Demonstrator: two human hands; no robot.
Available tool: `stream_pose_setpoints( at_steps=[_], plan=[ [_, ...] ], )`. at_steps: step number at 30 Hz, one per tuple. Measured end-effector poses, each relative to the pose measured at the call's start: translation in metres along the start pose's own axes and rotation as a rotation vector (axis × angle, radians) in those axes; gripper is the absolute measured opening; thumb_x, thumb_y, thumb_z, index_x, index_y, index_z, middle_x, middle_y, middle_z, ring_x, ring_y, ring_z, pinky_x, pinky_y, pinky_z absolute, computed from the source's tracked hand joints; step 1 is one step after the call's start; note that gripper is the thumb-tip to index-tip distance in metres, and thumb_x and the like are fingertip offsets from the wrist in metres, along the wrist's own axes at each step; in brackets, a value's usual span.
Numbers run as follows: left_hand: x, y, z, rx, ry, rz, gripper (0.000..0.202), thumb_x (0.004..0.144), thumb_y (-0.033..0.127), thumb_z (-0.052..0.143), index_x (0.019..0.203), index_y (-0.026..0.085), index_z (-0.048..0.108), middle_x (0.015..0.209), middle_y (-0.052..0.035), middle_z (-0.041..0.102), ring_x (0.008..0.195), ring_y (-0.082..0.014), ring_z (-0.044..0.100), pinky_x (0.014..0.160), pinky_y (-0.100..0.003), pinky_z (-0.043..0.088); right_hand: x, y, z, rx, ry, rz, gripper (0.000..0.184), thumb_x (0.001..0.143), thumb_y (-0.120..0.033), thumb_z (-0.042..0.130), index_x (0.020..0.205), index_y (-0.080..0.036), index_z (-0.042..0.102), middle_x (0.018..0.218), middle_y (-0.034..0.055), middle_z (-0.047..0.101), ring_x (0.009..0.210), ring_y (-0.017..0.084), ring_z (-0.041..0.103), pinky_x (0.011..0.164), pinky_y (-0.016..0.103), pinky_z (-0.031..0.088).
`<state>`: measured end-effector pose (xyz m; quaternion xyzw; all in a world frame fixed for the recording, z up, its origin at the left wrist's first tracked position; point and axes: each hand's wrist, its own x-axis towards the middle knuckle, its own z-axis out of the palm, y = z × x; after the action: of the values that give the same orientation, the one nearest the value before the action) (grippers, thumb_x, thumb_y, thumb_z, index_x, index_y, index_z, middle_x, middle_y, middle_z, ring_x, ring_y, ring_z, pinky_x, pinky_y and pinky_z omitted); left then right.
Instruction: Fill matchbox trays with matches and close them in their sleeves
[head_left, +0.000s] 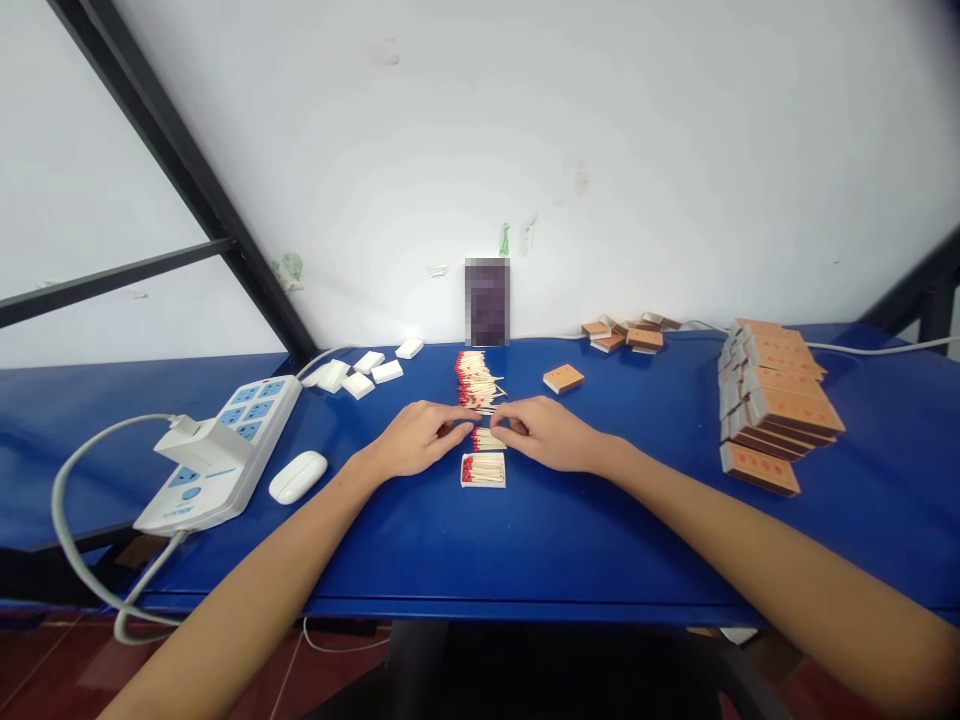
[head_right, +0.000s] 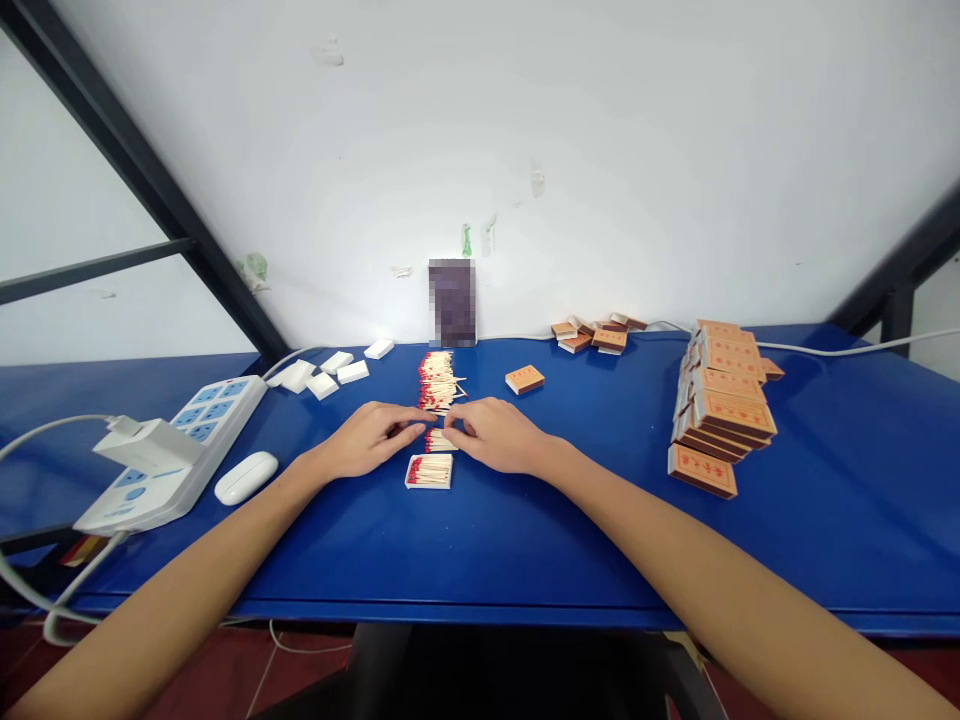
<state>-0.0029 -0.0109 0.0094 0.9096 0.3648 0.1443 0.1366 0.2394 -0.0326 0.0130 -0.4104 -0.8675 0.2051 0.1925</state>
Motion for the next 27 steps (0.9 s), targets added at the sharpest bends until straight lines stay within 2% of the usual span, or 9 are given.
stream_pose_setpoints(
  at_steps=[7, 11, 15, 18, 20, 23, 27],
  plan=[
    [0.000, 0.001, -0.003, 0.050, -0.025, 0.057, 0.038, 0.100, 0.045, 0.045, 0.117, 0.025, 0.072, 0.091, -0.0036, 0.074, 0.073, -0.0148, 0.063, 0.065, -0.024, 0.038, -0.001, 0.006, -0.006, -0.015, -0.059, -0.057, 0.033, 0.094, -0.043, 0.057, 0.109, -0.018, 0.071, 0.066, -0.0026, 0.055, 0.059, 0.011, 0.045, 0.059, 0.024, 0.029],
    [0.000, 0.000, -0.001, 0.028, -0.024, 0.067, 0.041, 0.100, 0.048, 0.044, 0.118, 0.024, 0.072, 0.101, -0.0053, 0.075, 0.083, -0.0169, 0.066, 0.074, -0.025, 0.043, -0.001, 0.004, -0.002, -0.079, -0.038, -0.062, 0.030, 0.095, -0.039, 0.056, 0.109, -0.018, 0.071, 0.070, -0.0006, 0.059, 0.062, 0.012, 0.048, 0.062, 0.025, 0.032],
    [0.000, 0.000, 0.000, -0.003, -0.013, 0.063, 0.042, 0.100, 0.049, 0.044, 0.116, 0.023, 0.073, 0.100, -0.0059, 0.075, 0.087, -0.0179, 0.067, 0.078, -0.026, 0.044, 0.001, -0.002, 0.006, -0.139, 0.018, -0.040, 0.025, 0.097, -0.031, 0.053, 0.102, -0.017, 0.073, 0.071, 0.0007, 0.063, 0.063, 0.012, 0.052, 0.069, 0.027, 0.034],
    [0.000, 0.002, -0.001, -0.006, -0.001, 0.059, 0.041, 0.099, 0.051, 0.046, 0.113, 0.024, 0.074, 0.095, -0.0048, 0.075, 0.081, -0.0165, 0.065, 0.073, -0.025, 0.042, 0.002, -0.002, 0.012, -0.159, 0.038, -0.039, 0.026, 0.098, -0.029, 0.051, 0.099, -0.018, 0.074, 0.072, 0.0009, 0.066, 0.064, 0.012, 0.056, 0.077, 0.030, 0.035],
    [0.000, 0.003, 0.000, 0.007, 0.006, 0.046, 0.040, 0.098, 0.051, 0.048, 0.111, 0.023, 0.074, 0.085, -0.0033, 0.073, 0.072, -0.0147, 0.062, 0.066, -0.024, 0.039, 0.003, -0.001, 0.014, -0.168, 0.038, -0.059, 0.028, 0.099, -0.028, 0.049, 0.098, -0.018, 0.074, 0.076, 0.0023, 0.069, 0.067, 0.013, 0.059, 0.079, 0.031, 0.035],
    [0.001, 0.005, 0.002, 0.021, 0.012, 0.005, 0.037, 0.097, 0.049, 0.051, 0.110, 0.023, 0.073, 0.070, -0.0002, 0.067, 0.060, -0.0124, 0.055, 0.059, -0.024, 0.034, 0.003, 0.000, 0.015, -0.197, 0.032, -0.077, 0.029, 0.100, -0.028, 0.047, 0.101, -0.017, 0.074, 0.087, 0.0058, 0.073, 0.077, 0.016, 0.063, 0.078, 0.030, 0.038],
    [0.002, 0.008, 0.004, 0.026, 0.029, -0.029, 0.034, 0.097, 0.048, 0.051, 0.105, 0.022, 0.072, 0.062, 0.0024, 0.060, 0.054, -0.0112, 0.049, 0.056, -0.024, 0.030, 0.001, -0.004, 0.011, -0.351, 0.015, -0.026, 0.032, 0.102, -0.031, 0.044, 0.107, -0.018, 0.073, 0.098, 0.0090, 0.070, 0.087, 0.019, 0.065, 0.070, 0.028, 0.039]
  ],
)
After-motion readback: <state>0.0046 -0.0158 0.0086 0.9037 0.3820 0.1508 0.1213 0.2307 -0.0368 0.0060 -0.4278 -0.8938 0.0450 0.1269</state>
